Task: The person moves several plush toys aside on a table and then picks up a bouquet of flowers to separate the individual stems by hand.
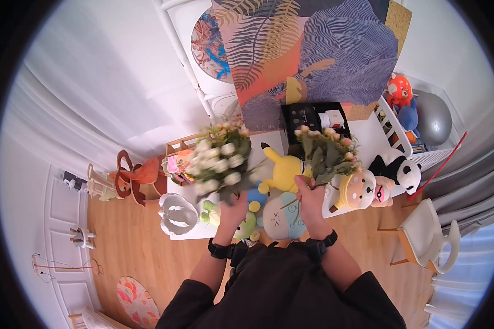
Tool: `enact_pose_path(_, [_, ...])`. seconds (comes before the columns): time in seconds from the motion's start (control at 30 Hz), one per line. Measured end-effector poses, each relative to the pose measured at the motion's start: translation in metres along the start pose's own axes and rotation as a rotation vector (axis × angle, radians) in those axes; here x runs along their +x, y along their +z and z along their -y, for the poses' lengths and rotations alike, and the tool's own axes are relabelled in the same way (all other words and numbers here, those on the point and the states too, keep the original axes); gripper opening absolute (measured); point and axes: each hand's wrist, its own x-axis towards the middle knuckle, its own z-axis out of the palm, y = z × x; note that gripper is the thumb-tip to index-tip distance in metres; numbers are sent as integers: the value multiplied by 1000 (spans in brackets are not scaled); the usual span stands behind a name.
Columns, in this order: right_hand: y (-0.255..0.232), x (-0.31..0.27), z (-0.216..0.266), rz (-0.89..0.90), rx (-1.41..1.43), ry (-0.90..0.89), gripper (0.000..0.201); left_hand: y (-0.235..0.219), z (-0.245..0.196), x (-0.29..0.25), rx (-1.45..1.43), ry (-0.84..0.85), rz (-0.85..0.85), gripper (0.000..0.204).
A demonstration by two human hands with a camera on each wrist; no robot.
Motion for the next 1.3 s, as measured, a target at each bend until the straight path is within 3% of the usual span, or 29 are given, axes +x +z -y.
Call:
enact_pose_path(0.03, [5,-7,1,43,-85,2,17,9,20,12,-36,406,-116,14])
enact_pose_path(0.07, [10,-15,-1,42,-85,2,17,6,8,7,14,298,-73,13])
enact_pose_path(0.1, [15,-22,-4,158,-106,-33,17,4,-5,1,64,190,-30,15])
enact_pose_path(0.13, [21,-29,-8,275,-127,-69,21,9,-4,1,63,193,-28,15])
enact_pose_path(0.23, [31,-33,-23,385,-50,-62,25,25,3,-1,-178,305,-51,23])
enact_pose_path(0.3, [41,-33,-22,362,-34,-79,26,31,6,-8,-183,446,-27,32])
enact_pose_path(0.37, [43,-36,-21,338,-18,-93,27,32,12,-11,-178,464,22,33])
enact_pose_path(0.43, [39,-41,-22,352,41,-126,19,27,17,-12,-5,390,358,33])
enact_pose_path(0.47, [38,-41,-22,360,71,-142,15,33,14,-18,-274,365,245,29])
enact_pose_path(0.5, [36,-40,-21,361,70,-140,15,32,15,-18,-275,363,244,29])
enact_pose_path(0.57, [32,-34,-20,394,74,62,11,26,19,-19,-350,333,317,26])
enact_pose_path(0.87, [33,-35,7,354,100,4,10,22,25,-23,-428,281,556,26])
enact_pose_path(1.03, [27,-31,3,378,66,-21,9,19,22,-23,-359,335,533,26])
enact_pose_path(1.13, [19,-26,-18,376,58,93,8,21,21,-22,-376,338,542,25])
enact_pose_path(1.3, [24,-36,-24,409,124,67,23,25,12,-26,-377,335,464,26])
